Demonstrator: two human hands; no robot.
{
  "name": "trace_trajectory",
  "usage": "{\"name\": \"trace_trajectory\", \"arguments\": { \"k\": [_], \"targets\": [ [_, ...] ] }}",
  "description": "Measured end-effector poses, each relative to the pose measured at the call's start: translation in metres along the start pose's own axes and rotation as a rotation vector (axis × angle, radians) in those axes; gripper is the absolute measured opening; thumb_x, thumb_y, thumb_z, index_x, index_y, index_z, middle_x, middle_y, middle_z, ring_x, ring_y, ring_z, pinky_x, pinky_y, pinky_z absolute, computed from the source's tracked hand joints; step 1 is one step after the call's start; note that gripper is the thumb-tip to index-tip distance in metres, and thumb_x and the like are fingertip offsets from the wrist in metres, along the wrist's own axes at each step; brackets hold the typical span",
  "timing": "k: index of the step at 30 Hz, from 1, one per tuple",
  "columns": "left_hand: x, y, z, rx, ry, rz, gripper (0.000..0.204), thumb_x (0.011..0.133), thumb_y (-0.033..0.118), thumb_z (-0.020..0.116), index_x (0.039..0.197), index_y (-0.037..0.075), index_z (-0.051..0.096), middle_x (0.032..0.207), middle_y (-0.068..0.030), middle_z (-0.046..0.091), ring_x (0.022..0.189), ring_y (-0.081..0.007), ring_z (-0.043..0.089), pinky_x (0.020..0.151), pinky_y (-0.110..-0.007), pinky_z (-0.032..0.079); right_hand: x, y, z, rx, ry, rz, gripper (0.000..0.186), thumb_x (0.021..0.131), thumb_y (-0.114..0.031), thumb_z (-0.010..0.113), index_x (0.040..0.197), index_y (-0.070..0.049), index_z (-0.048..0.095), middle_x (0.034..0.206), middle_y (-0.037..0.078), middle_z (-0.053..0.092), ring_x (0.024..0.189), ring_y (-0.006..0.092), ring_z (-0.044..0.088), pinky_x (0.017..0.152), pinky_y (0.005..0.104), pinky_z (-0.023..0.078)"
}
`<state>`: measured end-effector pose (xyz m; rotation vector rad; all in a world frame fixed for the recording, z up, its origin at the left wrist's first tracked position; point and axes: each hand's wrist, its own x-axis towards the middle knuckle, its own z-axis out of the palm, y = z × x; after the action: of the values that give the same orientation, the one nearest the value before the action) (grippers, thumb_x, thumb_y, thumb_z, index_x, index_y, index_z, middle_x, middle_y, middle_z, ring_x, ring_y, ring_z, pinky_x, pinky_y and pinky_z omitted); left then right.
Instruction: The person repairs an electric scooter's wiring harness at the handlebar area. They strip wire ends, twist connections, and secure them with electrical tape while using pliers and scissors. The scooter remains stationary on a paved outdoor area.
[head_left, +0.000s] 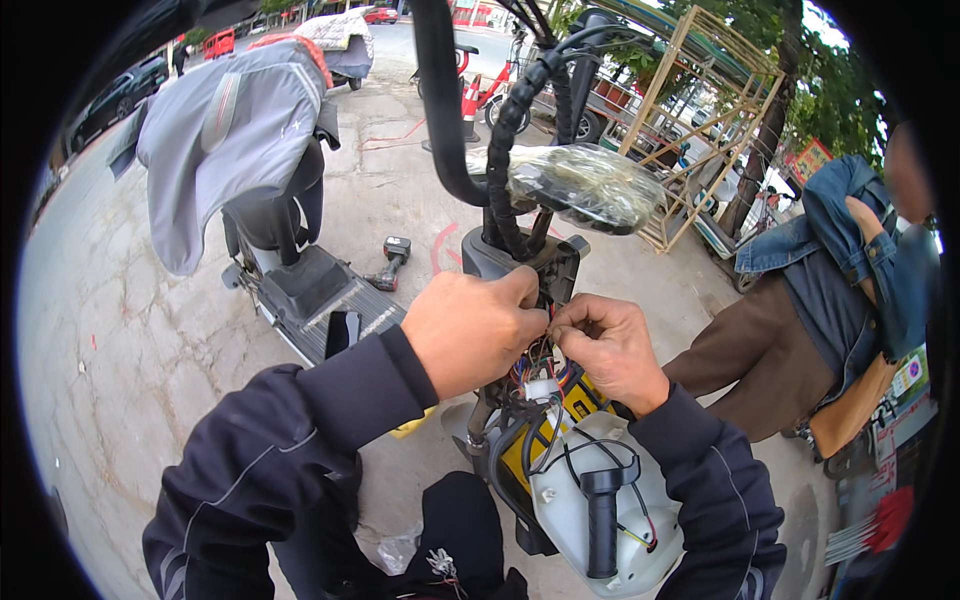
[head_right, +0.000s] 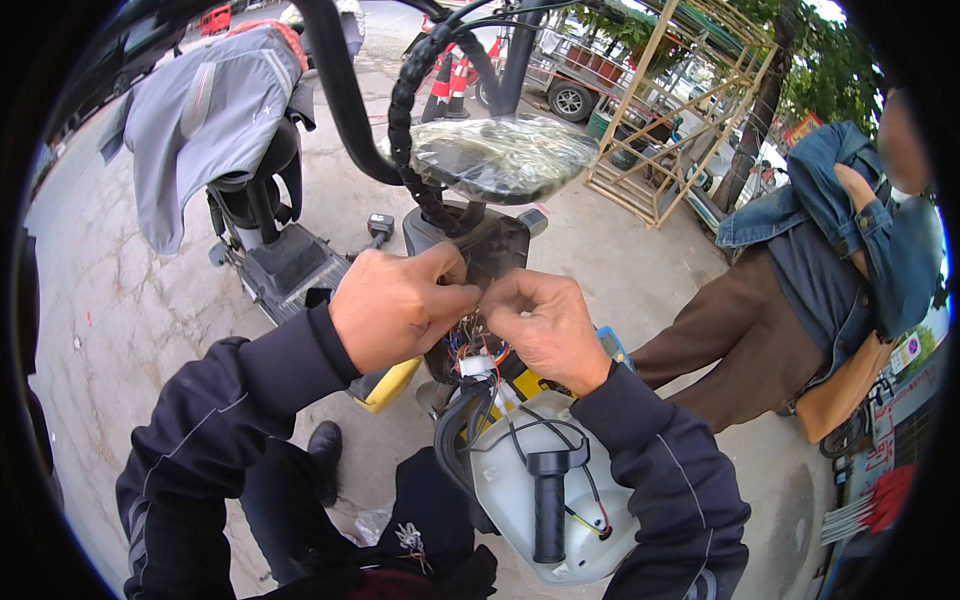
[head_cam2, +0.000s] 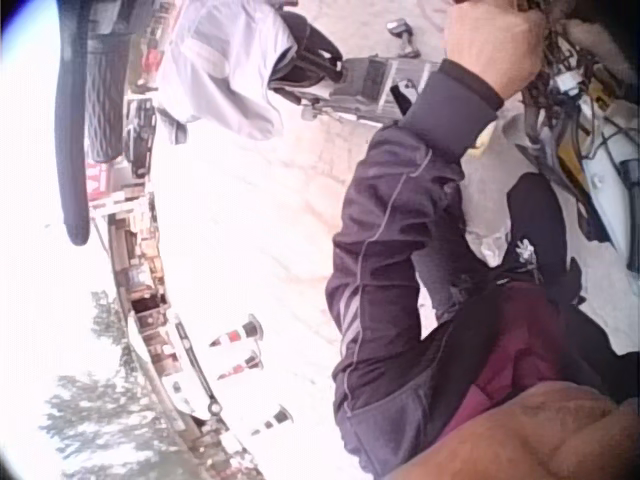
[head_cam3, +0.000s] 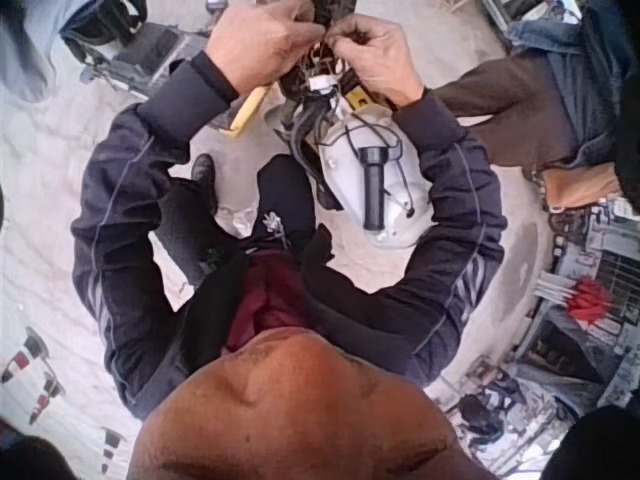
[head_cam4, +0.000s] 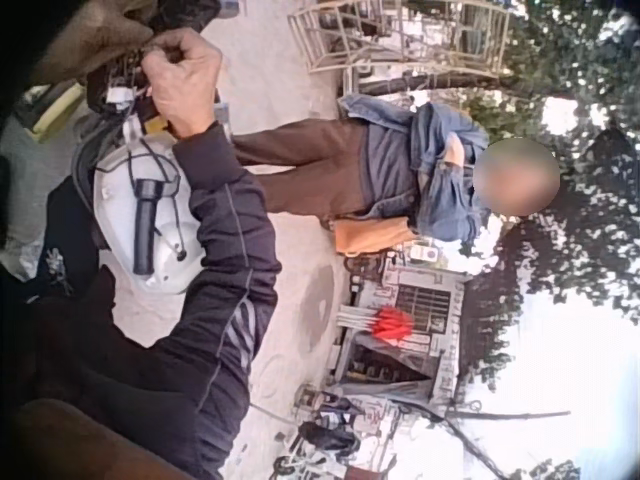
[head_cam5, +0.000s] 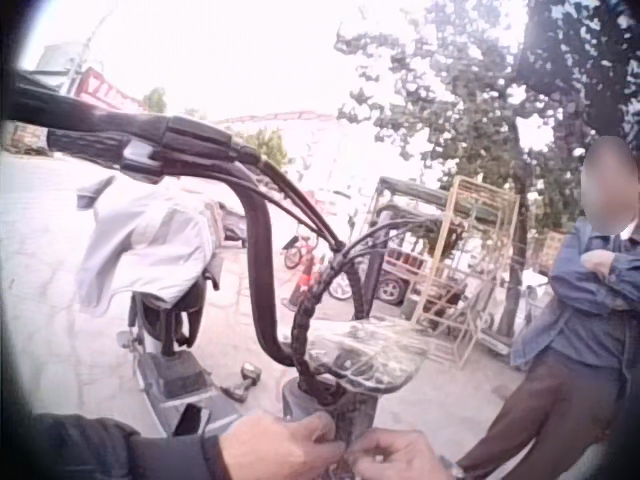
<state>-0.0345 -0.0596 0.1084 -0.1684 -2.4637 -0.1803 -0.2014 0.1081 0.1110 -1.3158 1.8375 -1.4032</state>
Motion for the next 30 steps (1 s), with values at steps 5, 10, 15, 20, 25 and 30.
{"name": "trace_trajectory", "arguments": {
  "k": [5, 10, 15, 20, 25, 30],
  "targets": [
    [-0.001, -0.004, 0.002, -0.315, 0.069, -0.092, 0.015, 0.084, 0.003, 0.079, 0.099, 0.003, 0.080, 0.106, -0.0111, 0.079, 0.085, -0.0318, 0.076, 0.076, -0.037, 0.062, 0.001, -0.003, 0.003, -0.019, 0.001, -0.028, 0.011, 0.089, -0.003, 0.069, 0.092, 0.004, 0.076, 0.084, 0.003, 0.075, 0.078, 0.0082, 0.064, 0.073, 0.0267, 0.052],
    [0.001, -0.010, 0.001, -0.408, 0.010, -0.152, 0.013, 0.085, 0.002, 0.079, 0.098, 0.001, 0.080, 0.102, -0.0117, 0.080, 0.086, -0.0323, 0.077, 0.078, -0.037, 0.062, 0.002, -0.008, 0.008, -0.030, 0.016, 0.002, 0.010, 0.089, -0.003, 0.070, 0.094, 0.004, 0.077, 0.084, 0.002, 0.072, 0.078, 0.0065, 0.062, 0.071, 0.0250, 0.050],
    [-0.003, -0.012, 0.002, -0.367, 0.035, -0.125, 0.011, 0.086, 0.001, 0.078, 0.098, 0.002, 0.077, 0.100, -0.0114, 0.079, 0.085, -0.0334, 0.076, 0.076, -0.037, 0.062, 0.002, -0.009, 0.010, -0.021, 0.020, 0.017, 0.011, 0.088, -0.005, 0.070, 0.092, 0.003, 0.077, 0.082, 0.003, 0.075, 0.076, 0.0071, 0.064, 0.070, 0.0270, 0.053],
    [-0.008, -0.021, 0.002, -0.358, 0.046, -0.016, 0.013, 0.087, -0.001, 0.077, 0.099, 0.003, 0.075, 0.104, -0.0104, 0.079, 0.086, -0.0340, 0.076, 0.075, -0.038, 0.062, 0.003, -0.008, 0.010, 0.017, 0.002, 0.004, 0.011, 0.088, -0.005, 0.071, 0.092, 0.003, 0.077, 0.082, 0.002, 0.075, 0.075, 0.0058, 0.063, 0.069, 0.0249, 0.052],
    [-0.011, -0.023, 0.006, -0.397, 0.075, -0.010, 0.012, 0.087, -0.002, 0.076, 0.099, 0.002, 0.074, 0.104, -0.0110, 0.079, 0.087, -0.0342, 0.076, 0.077, -0.038, 0.062, 0.003, -0.006, 0.011, -0.019, 0.004, 0.003, 0.011, 0.089, -0.006, 0.071, 0.092, 0.003, 0.078, 0.082, 0.002, 0.074, 0.073, 0.0046, 0.062, 0.068, 0.0234, 0.051],
    [-0.009, -0.021, 0.006, -0.467, 0.067, -0.063, 0.010, 0.088, -0.003, 0.075, 0.098, 0.000, 0.074, 0.102, -0.0124, 0.079, 0.088, -0.0348, 0.076, 0.079, -0.037, 0.062, 0.002, -0.004, 0.010, 0.002, 0.004, 0.017, 0.012, 0.089, -0.007, 0.070, 0.092, 0.003, 0.078, 0.081, 0.001, 0.074, 0.073, 0.0046, 0.062, 0.067, 0.0238, 0.051]
  ]
}}
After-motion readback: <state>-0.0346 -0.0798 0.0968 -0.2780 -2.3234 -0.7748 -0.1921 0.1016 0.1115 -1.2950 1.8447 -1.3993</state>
